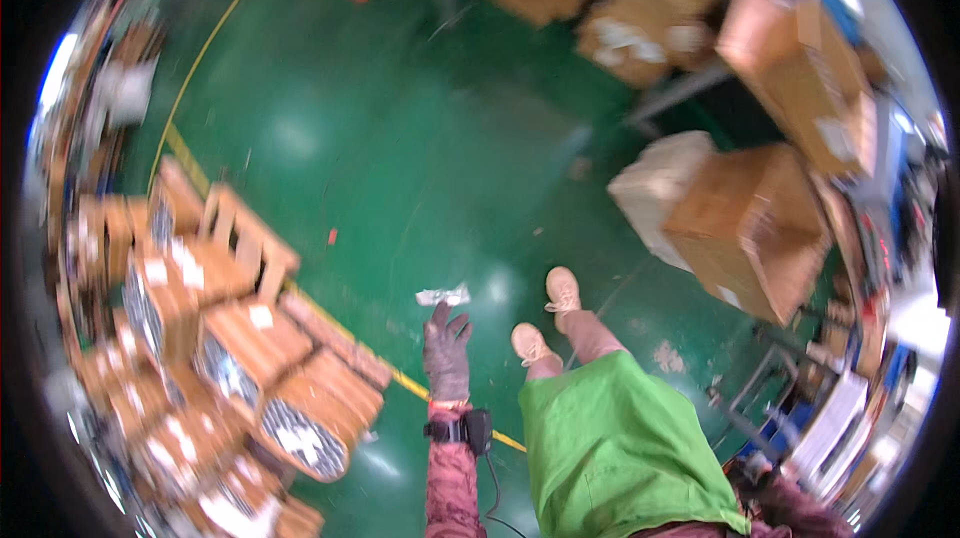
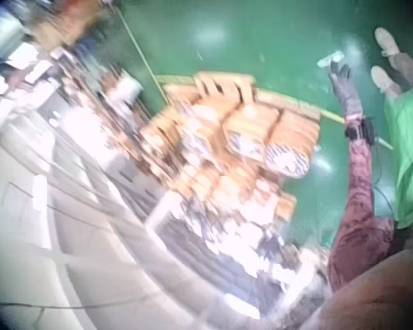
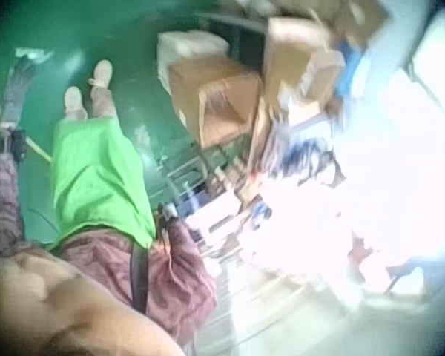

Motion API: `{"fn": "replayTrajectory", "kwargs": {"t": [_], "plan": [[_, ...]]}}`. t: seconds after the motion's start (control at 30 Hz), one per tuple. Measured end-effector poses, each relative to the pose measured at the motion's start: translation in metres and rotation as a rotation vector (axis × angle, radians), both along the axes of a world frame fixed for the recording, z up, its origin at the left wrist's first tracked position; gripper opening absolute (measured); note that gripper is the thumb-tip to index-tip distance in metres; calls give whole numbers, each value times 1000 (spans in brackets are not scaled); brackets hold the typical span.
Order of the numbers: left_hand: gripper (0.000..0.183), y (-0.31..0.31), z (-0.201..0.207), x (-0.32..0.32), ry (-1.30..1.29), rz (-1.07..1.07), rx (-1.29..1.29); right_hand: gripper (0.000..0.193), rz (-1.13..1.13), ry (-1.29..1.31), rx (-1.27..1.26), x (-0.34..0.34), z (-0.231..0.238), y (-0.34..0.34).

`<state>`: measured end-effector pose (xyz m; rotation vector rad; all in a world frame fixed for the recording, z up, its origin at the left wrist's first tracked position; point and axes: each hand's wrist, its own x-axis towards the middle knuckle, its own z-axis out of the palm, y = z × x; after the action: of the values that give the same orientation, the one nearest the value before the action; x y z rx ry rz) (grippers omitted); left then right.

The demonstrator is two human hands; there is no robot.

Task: Applying tape to metal cylinders and processing them through a rotary machine.

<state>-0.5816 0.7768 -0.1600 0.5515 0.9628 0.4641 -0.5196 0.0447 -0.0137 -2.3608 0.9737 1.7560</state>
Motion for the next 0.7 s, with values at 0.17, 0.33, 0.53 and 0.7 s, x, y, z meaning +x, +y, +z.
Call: {"fn": "replayTrajectory", "kwargs": {"t": [0.17,0.33,0.53,0.7], "plan": [[53,-60,180,112,-195,-446,82,30,-103,14,0,-58,13,7],[59,-196,333,243,-527,-916,466,31,-485,-245,144,-125,-32,-58],[52,-340,426,358,-800,-1260,93,26,-676,-500,329,-134,-9,-82],[57,-395,456,412,-976,-1228,-248,23,-1258,-613,254,-168,-8,-124]]}}
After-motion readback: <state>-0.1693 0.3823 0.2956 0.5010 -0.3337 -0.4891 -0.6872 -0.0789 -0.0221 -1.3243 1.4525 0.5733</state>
